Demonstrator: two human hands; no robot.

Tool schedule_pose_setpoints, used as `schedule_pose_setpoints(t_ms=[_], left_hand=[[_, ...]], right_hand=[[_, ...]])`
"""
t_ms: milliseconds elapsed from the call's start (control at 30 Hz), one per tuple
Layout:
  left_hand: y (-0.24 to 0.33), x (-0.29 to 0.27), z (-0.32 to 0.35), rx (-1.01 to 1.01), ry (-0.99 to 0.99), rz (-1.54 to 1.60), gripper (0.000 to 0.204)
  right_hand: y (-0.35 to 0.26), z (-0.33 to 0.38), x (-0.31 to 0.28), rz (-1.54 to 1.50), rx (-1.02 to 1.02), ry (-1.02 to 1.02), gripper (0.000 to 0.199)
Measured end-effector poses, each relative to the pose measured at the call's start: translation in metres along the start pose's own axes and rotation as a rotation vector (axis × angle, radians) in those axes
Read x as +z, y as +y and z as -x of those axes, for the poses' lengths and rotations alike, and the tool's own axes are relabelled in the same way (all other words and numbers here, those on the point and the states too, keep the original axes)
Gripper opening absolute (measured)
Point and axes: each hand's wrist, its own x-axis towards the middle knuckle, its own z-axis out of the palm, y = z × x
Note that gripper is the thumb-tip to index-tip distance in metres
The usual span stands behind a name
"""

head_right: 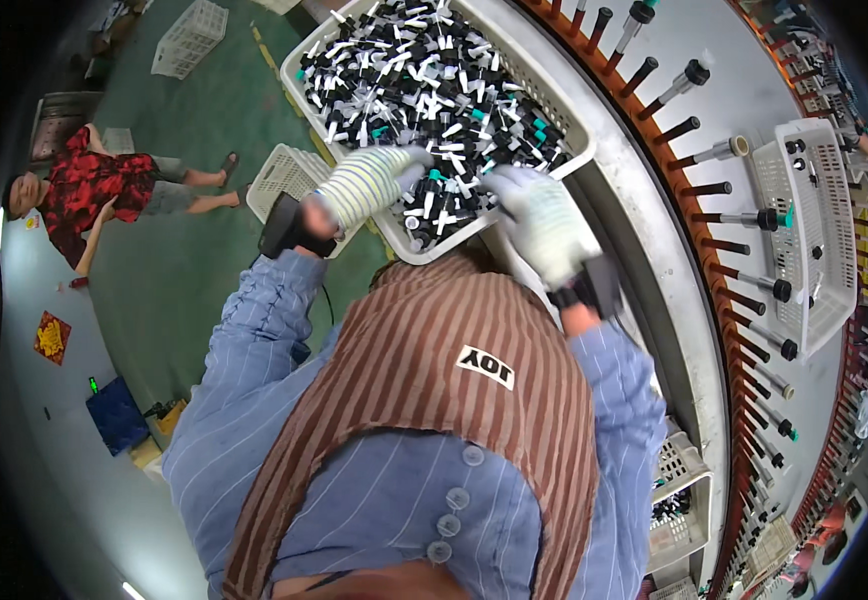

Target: Place plastic pump components from a bin onto the pegs of a rotating assembly conveyor.

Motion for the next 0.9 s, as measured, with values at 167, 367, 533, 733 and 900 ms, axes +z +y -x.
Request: schedule_pose_setpoints(t_ms=[167, 367, 533, 733, 900], left_hand=[[0.002, 0.019, -0.009, 0.179, -0.202, -0.178, 0.042], [-0.013, 0.008, -0.02, 0.063, -0.187, 0.121, 0.041], [-0.01, 0.009, -0.014, -0.208, -0.024, 0.983, 0.051], [0.051, 0.008, -0.031, -0.024, -0.087, 1.676, 0.045], [0.128, 0.03, -0.071, 0.129, -0.127, 1.247, 0.02]], right_hand=[[0.017, -0.075, 0.056, 0.036, 0.303, -0.417, 0.042], [0.035, -0.103, 0.061, -0.032, 0.424, -0.463, 0.027], [0.055, -0.064, 0.032, -0.196, 0.384, 0.098, 0.029], [0.024, 0.023, -0.022, -1.32, 0.513, 0.19, 0.052], [0.007, 0.181, -0.013, -1.344, 0.809, 0.156, 0.045]])
